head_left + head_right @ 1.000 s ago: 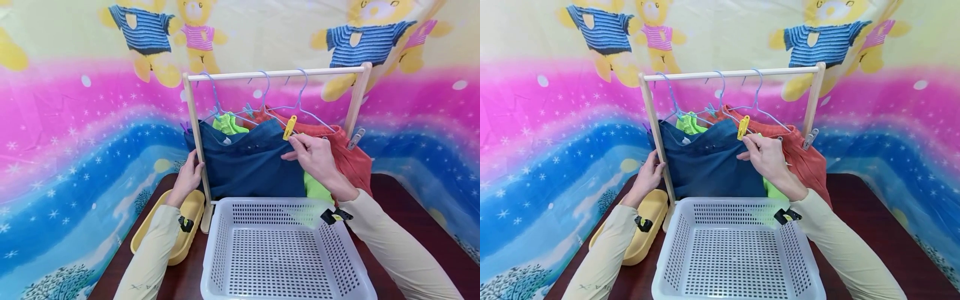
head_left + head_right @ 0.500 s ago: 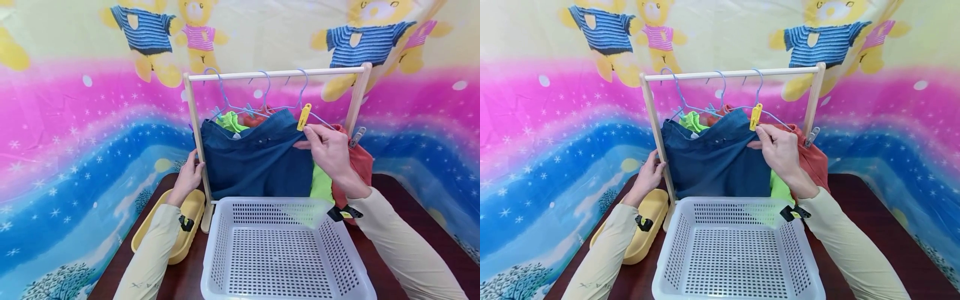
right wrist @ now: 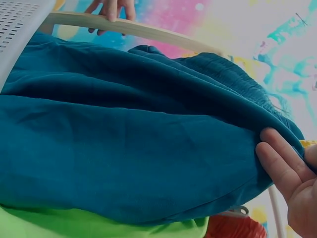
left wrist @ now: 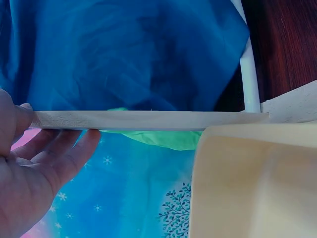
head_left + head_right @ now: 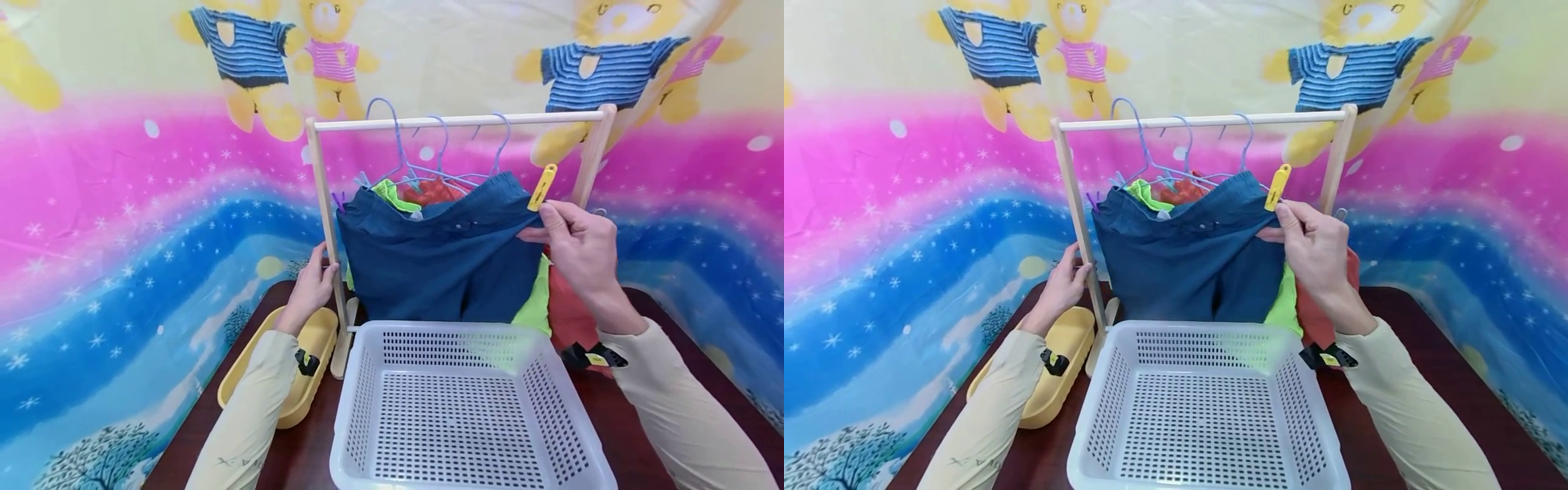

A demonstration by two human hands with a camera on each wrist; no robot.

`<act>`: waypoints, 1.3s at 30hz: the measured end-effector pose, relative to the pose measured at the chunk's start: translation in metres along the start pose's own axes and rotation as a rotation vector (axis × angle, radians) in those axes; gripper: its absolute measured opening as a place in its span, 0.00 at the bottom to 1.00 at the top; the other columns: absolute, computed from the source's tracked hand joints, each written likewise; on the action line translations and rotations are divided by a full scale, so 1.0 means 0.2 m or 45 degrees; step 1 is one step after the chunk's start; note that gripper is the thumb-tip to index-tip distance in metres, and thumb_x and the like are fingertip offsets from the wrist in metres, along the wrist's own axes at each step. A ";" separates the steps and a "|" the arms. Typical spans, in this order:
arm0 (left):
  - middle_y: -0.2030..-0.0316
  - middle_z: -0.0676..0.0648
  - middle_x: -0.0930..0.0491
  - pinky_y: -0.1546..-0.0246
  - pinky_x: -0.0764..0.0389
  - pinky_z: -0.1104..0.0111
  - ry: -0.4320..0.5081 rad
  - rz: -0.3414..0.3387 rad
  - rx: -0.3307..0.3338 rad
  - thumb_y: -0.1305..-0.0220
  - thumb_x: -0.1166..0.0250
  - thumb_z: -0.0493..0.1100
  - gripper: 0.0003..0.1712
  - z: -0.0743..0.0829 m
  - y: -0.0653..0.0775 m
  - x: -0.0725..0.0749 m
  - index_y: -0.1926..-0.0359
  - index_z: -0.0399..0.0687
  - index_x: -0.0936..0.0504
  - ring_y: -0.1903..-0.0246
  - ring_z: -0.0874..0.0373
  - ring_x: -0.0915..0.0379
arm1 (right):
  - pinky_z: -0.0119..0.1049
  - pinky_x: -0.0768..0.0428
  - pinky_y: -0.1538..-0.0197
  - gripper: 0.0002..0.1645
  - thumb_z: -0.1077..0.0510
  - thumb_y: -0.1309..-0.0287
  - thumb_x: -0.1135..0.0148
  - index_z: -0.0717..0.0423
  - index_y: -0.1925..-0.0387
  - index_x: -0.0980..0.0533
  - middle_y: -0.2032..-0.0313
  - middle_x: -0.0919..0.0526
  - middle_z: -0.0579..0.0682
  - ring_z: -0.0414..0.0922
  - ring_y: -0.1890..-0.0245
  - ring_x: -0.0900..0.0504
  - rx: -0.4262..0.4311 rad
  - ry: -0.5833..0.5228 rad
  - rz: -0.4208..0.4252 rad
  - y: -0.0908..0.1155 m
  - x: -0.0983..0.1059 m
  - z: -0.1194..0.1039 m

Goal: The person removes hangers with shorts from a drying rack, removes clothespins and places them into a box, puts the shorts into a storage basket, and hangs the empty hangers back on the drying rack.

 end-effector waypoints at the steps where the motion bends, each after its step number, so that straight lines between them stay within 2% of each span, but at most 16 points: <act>1: 0.43 0.35 0.24 0.50 0.19 0.49 0.002 0.001 0.002 0.23 0.52 0.47 0.32 0.00 0.00 0.00 0.24 0.54 0.52 0.51 0.41 0.19 | 0.26 0.28 0.80 0.16 0.57 0.31 0.44 0.59 0.47 0.19 0.71 0.16 0.20 0.26 0.69 0.14 -0.007 0.006 0.007 0.00 0.01 0.00; 3: 0.44 0.35 0.24 0.51 0.19 0.49 -0.002 0.002 -0.001 0.23 0.52 0.46 0.32 0.00 0.00 0.00 0.24 0.54 0.51 0.51 0.41 0.19 | 0.27 0.29 0.82 0.17 0.57 0.31 0.44 0.57 0.46 0.19 0.70 0.17 0.20 0.26 0.68 0.14 -0.015 0.026 0.029 0.01 0.04 0.01; 6: 0.46 0.35 0.23 0.53 0.18 0.49 -0.012 0.011 -0.004 0.23 0.51 0.46 0.32 0.00 0.00 0.00 0.24 0.54 0.50 0.53 0.41 0.19 | 0.23 0.27 0.79 0.17 0.56 0.31 0.45 0.56 0.46 0.19 0.69 0.17 0.21 0.25 0.68 0.14 -0.019 0.040 0.060 0.03 0.07 0.01; 10: 0.47 0.36 0.23 0.54 0.18 0.49 -0.024 0.018 -0.002 0.23 0.51 0.46 0.32 -0.01 0.00 0.00 0.24 0.53 0.50 0.53 0.41 0.19 | 0.17 0.22 0.61 0.17 0.57 0.31 0.45 0.58 0.45 0.20 0.65 0.16 0.27 0.27 0.68 0.14 -0.045 0.010 0.093 0.05 0.11 0.03; 13: 0.48 0.36 0.22 0.55 0.18 0.50 -0.026 0.022 -0.006 0.23 0.51 0.46 0.32 -0.01 0.01 -0.01 0.24 0.53 0.50 0.54 0.41 0.19 | 0.19 0.22 0.54 0.18 0.57 0.31 0.45 0.59 0.46 0.20 0.64 0.15 0.31 0.28 0.69 0.13 -0.084 -0.013 0.108 0.06 0.13 0.05; 22: 0.50 0.36 0.21 0.57 0.18 0.50 -0.020 0.045 -0.040 0.23 0.51 0.45 0.31 -0.01 0.00 -0.01 0.24 0.53 0.49 0.56 0.42 0.18 | 0.21 0.20 0.56 0.17 0.57 0.30 0.46 0.60 0.47 0.19 0.64 0.14 0.32 0.30 0.69 0.13 -0.078 -0.036 0.162 0.09 0.18 0.07; 23: 0.50 0.36 0.21 0.58 0.18 0.51 -0.022 0.046 -0.046 0.23 0.51 0.45 0.31 -0.01 0.00 0.00 0.24 0.53 0.49 0.56 0.42 0.18 | 0.20 0.20 0.59 0.17 0.58 0.30 0.46 0.61 0.47 0.19 0.65 0.14 0.33 0.31 0.69 0.13 -0.055 -0.046 0.180 0.09 0.19 0.07; 29: 0.49 0.37 0.22 0.56 0.19 0.50 -0.018 0.034 -0.039 0.23 0.51 0.45 0.31 -0.02 0.00 0.00 0.24 0.54 0.49 0.55 0.42 0.19 | 0.21 0.19 0.61 0.14 0.67 0.33 0.45 0.71 0.51 0.20 0.66 0.12 0.39 0.33 0.69 0.12 0.095 -0.164 0.265 0.08 0.23 0.05; 36: 0.49 0.37 0.22 0.57 0.19 0.50 -0.013 0.029 -0.037 0.23 0.51 0.45 0.32 -0.02 -0.01 0.00 0.24 0.55 0.50 0.55 0.42 0.19 | 0.24 0.18 0.59 0.15 0.70 0.35 0.45 0.75 0.50 0.22 0.63 0.11 0.46 0.35 0.68 0.11 0.117 -0.287 0.253 0.10 0.24 0.03; 39: 0.49 0.36 0.22 0.57 0.18 0.50 -0.013 0.029 -0.047 0.23 0.51 0.45 0.32 -0.01 -0.01 0.00 0.24 0.53 0.49 0.55 0.42 0.19 | 0.23 0.19 0.59 0.15 0.70 0.34 0.45 0.74 0.50 0.21 0.69 0.12 0.43 0.34 0.69 0.12 0.109 -0.241 0.258 0.11 0.25 0.03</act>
Point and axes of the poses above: each hand's wrist, its own y-axis away from the middle knuckle, its own x-axis out of the back of the hand, z = x × y, the point moved 4 cm from there along -y, towards the middle knuckle
